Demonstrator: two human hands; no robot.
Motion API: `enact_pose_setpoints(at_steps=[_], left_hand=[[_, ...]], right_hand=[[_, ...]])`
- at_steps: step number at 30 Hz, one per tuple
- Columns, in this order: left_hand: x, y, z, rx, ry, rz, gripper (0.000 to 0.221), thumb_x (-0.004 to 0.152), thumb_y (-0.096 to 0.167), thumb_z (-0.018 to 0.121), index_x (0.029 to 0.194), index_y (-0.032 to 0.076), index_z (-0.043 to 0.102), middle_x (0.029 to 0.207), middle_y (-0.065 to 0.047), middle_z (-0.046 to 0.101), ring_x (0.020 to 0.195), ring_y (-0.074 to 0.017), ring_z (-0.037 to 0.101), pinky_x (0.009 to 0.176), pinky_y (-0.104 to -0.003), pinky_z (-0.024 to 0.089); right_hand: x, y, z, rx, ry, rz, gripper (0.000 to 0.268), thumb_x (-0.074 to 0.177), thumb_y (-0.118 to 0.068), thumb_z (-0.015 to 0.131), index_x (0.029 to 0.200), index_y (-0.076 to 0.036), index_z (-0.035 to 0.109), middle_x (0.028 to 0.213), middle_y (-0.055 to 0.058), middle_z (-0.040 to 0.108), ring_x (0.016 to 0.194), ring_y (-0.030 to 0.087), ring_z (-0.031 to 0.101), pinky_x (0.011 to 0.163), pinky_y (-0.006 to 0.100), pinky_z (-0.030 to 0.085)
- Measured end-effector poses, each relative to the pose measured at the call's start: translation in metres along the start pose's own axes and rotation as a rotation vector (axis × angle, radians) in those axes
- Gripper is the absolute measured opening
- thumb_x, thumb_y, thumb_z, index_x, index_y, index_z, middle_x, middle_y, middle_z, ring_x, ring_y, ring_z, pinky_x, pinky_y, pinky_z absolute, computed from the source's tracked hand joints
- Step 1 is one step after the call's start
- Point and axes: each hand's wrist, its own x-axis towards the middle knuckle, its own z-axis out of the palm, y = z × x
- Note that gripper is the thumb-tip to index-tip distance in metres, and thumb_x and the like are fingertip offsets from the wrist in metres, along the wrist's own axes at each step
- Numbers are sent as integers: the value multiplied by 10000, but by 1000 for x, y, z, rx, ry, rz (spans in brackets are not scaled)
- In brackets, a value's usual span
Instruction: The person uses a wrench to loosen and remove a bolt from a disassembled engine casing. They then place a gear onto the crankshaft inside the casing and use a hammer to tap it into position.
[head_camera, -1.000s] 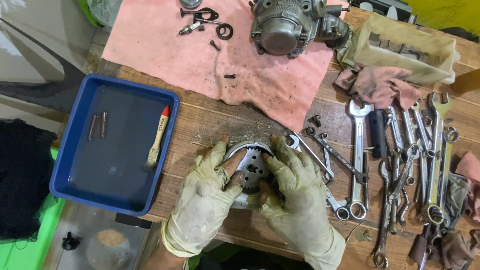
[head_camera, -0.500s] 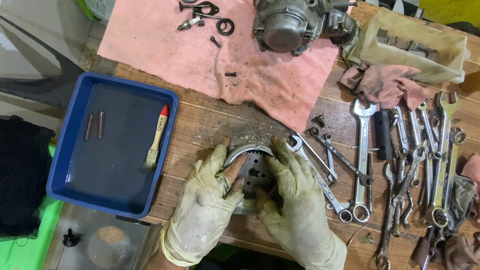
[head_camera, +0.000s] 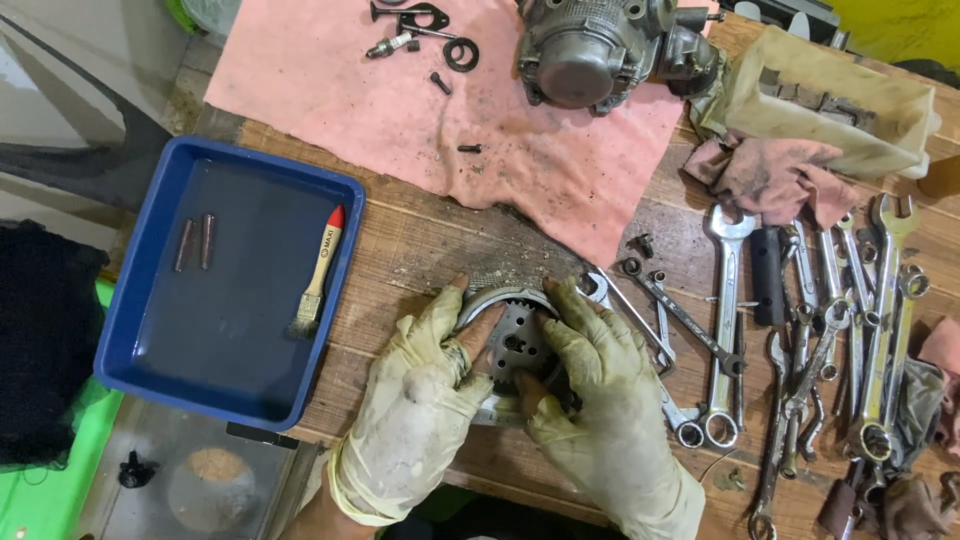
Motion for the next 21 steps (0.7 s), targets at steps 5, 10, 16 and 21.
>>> enact_pose_setpoints(at_steps=[5,10,16,21], left_hand=[[3,13,-13,-239,8,-27,552,887,205,707,1432,163,638,1643,-78,386,1431,-276,464,1220,-428,196],[1,4,-11,-117,12,-44,573,882,286,737,1442,305,621,1638,-16,412,1223,-322,540,1004,-433,468],[-1,-1,-12,-148,106,105,554,915,257,756,1447,251,600,1630,-113,442,1438,-352,527,1196,-489,367],[0,0,-14,-129,-2,15,585,887,240,741,1452,298,601,1649,-35,404,1424,-318,485,1083,-422,464]], right_hand=[[3,-6,-36,330,-6,73,388,862,-2,670,1247,39,645,1498,285,513,1389,375,579,1079,334,574],[-24,53,-57,-86,-120,494,718,670,-20,814,1353,-146,632,1478,131,598,1408,274,538,1098,476,491],[-44,84,-44,-109,-145,597,511,691,-204,855,1181,-129,732,1190,85,731,1092,237,695,904,368,601],[-59,104,-31,-267,-320,617,415,823,-151,679,1237,-177,681,987,95,738,868,260,719,755,425,657]])
